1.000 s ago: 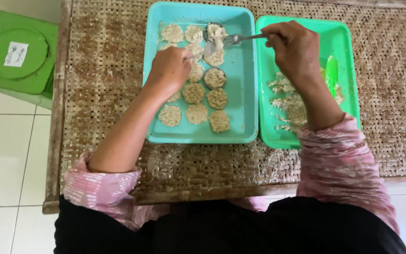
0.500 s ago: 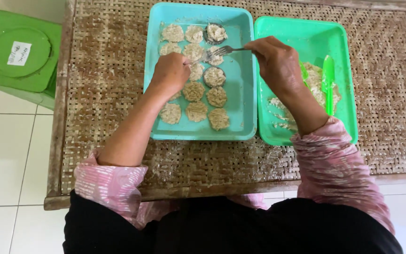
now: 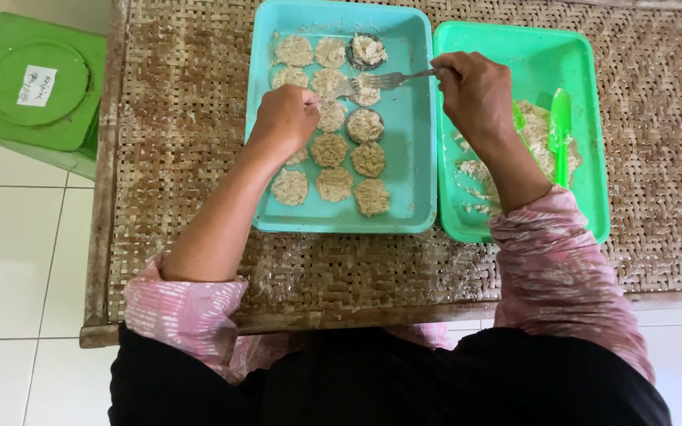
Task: Shaping food mixture into small round patties using forks and a spatula on a tray
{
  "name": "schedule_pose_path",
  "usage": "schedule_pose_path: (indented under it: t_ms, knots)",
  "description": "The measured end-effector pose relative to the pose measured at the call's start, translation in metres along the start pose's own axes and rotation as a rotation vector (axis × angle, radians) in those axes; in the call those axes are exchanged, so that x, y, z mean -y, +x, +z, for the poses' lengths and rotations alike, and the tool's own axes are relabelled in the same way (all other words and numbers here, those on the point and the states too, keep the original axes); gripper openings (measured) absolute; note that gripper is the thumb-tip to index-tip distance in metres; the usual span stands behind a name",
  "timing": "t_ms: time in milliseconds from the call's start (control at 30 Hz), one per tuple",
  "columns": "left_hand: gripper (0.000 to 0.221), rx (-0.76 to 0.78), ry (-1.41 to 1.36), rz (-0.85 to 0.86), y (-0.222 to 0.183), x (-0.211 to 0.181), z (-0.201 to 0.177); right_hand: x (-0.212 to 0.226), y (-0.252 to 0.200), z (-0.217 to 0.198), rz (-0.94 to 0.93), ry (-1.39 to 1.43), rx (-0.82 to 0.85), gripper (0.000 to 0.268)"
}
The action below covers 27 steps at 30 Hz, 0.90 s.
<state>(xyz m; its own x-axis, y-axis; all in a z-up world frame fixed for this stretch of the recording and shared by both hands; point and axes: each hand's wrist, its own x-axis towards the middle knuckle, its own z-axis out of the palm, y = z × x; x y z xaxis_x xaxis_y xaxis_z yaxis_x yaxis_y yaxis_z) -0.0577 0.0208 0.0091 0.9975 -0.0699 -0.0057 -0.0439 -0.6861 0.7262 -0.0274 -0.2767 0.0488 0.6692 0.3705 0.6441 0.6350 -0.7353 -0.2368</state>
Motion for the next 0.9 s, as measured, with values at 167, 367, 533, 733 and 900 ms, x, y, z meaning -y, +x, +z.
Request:
schedule_pose_path:
  t_ms: [167,367,533,733,900]
  knots:
    - [0.020,-0.063,0.048,0.081,0.012,0.016,0.018,0.015,0.004,-0.007,0.078,0.182,-0.002,0.015]
    - [0.021,-0.003,0.022,0.070,0.004,0.002,0.003,-0.005,0.002,0.000,0.075,-0.060,0.086,0.017]
    - [0.018,-0.170,0.056,0.168,0.016,0.012,-0.002,-0.018,0.014,-0.004,-0.031,-0.064,-0.109,0.012]
    - [0.019,-0.184,0.050,0.150,0.024,0.002,0.007,-0.019,0.019,0.011,-0.042,-0.121,-0.130,0.013]
    - [0.017,-0.201,0.068,0.213,0.029,-0.003,0.015,-0.011,0.024,0.011,-0.051,-0.107,-0.124,0.013]
